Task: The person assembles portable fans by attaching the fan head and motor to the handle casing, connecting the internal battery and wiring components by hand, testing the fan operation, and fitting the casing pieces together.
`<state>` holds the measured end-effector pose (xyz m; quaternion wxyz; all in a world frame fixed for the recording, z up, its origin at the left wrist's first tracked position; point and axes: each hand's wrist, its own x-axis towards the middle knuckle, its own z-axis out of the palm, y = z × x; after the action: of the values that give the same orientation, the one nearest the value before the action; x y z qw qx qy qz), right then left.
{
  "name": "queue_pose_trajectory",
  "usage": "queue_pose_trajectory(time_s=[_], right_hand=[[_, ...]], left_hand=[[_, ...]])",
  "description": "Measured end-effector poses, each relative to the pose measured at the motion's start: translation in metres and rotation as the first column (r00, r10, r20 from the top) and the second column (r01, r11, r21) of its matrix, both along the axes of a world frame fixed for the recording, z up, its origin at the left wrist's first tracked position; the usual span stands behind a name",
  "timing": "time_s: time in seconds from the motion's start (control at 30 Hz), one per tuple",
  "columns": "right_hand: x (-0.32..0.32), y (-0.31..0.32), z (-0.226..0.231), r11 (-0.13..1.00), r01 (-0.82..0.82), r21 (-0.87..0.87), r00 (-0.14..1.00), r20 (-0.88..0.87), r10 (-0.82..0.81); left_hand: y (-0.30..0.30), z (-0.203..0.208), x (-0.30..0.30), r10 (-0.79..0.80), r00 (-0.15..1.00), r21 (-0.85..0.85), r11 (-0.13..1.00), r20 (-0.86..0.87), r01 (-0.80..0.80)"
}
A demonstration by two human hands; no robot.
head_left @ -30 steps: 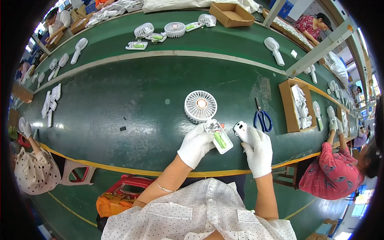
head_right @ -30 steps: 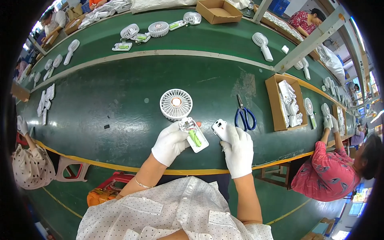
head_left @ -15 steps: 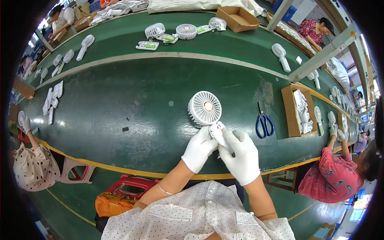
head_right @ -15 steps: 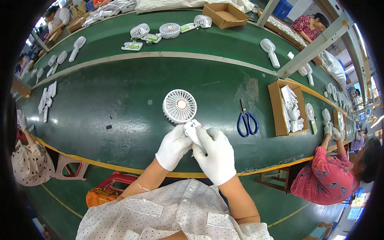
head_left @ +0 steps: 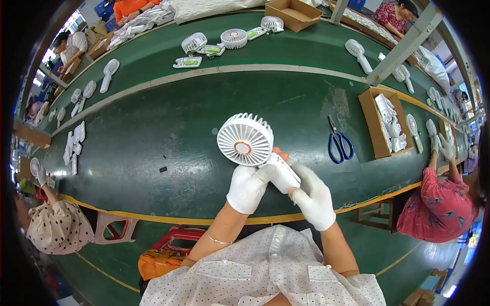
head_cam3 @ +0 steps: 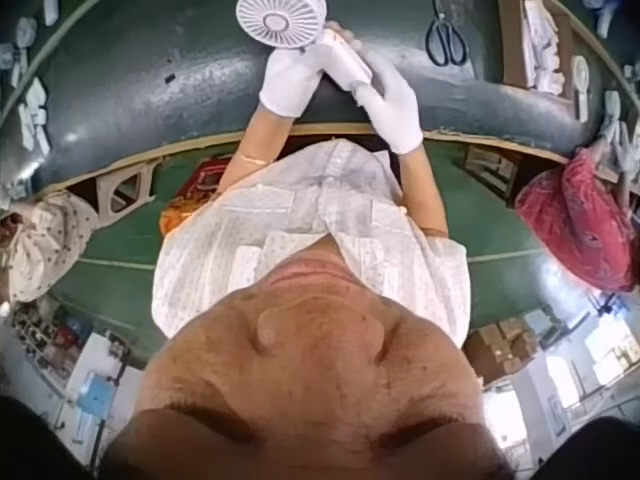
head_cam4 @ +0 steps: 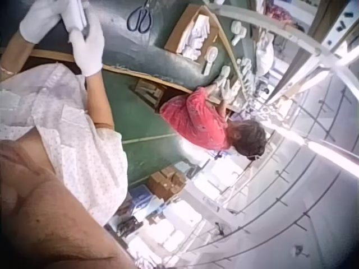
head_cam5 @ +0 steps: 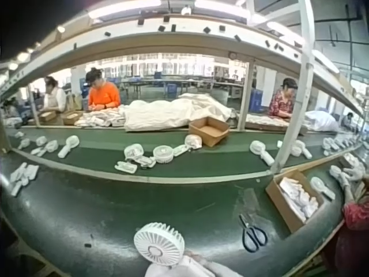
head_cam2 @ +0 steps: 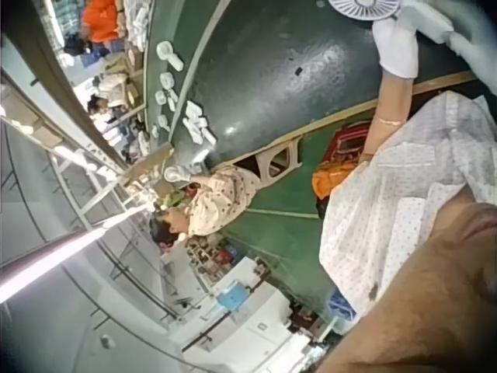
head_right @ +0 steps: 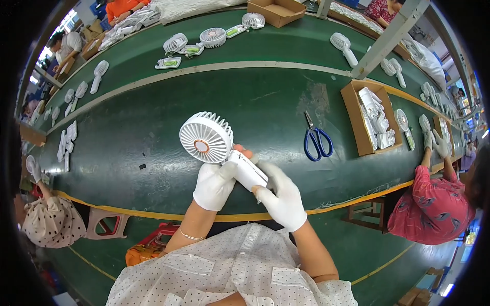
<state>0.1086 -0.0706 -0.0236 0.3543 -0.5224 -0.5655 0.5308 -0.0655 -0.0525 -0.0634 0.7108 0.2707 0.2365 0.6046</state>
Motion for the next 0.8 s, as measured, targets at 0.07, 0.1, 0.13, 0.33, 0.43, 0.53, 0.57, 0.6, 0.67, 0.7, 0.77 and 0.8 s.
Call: queue_pose_trajectory(time_s=[0.07, 0.1, 0.13, 0.33, 0.43, 0.53, 0.57, 0.6, 0.67, 0.7, 0.77, 0.8], right_hand=[[0.001, 0.004, 0.002, 0.994, -0.072, -0.08, 0.995, 0.059, 0.077], [0.0, 0.003, 0.002, 0.977, -0.146, -0.157, 0.98, 0.112, 0.164], [0.0, 0.0, -0.002, 0.977, -0.139, -0.164, 0.982, 0.108, 0.158], [-0.002, -0.003, -0.02, 0.993, -0.097, 0.062, 0.984, 0.156, 0.086], [0.002, -0.002, -0.019, 0.971, -0.167, 0.17, 0.976, 0.171, 0.137], [0.005, -0.004, -0.016, 0.982, -0.153, 0.114, 0.98, 0.147, 0.136], [0.003, -0.004, -0.023, 0.981, -0.13, 0.146, 0.988, 0.107, 0.116], [0.002, -0.003, -0.027, 0.979, -0.106, 0.172, 0.993, 0.071, 0.094], [-0.001, 0.001, -0.025, 0.994, -0.112, 0.008, 0.985, -0.132, 0.112], [0.003, 0.001, -0.022, 0.993, -0.112, -0.025, 0.988, -0.112, 0.108], [0.011, 0.0, -0.021, 0.989, -0.139, -0.042, 0.985, -0.109, 0.134], [0.015, -0.003, -0.024, 0.992, -0.125, -0.017, 0.989, -0.078, 0.123]], left_hand=[[-0.002, 0.0, -0.002, 0.001, 0.994, 0.021, 1.0, -0.113, 0.001], [-0.003, 0.004, -0.004, -0.031, 0.981, 0.004, 0.999, -0.19, 0.033], [-0.004, 0.006, -0.005, -0.064, 0.962, -0.015, 0.998, -0.266, 0.063], [0.0, -0.005, -0.003, -0.08, 0.985, -0.036, 0.996, -0.151, 0.075], [0.0, -0.004, 0.001, -0.087, 0.996, -0.058, 0.995, -0.02, 0.085], [0.004, -0.003, 0.004, -0.139, 0.99, -0.082, 0.987, 0.035, 0.141], [0.004, -0.004, 0.004, -0.128, 0.992, -0.062, 0.99, 0.001, 0.128], [0.005, -0.005, 0.008, -0.119, 0.993, -0.045, 0.992, -0.026, 0.118], [-0.002, 0.01, 0.008, -0.023, 0.993, -0.085, 0.996, -0.115, 0.013], [-0.001, 0.011, 0.011, -0.033, 0.989, -0.068, 0.997, -0.143, 0.024], [0.001, 0.009, 0.017, -0.052, 0.976, -0.052, 0.998, -0.213, 0.042], [0.004, 0.011, 0.02, -0.063, 0.947, -0.042, 0.998, -0.314, 0.052]])
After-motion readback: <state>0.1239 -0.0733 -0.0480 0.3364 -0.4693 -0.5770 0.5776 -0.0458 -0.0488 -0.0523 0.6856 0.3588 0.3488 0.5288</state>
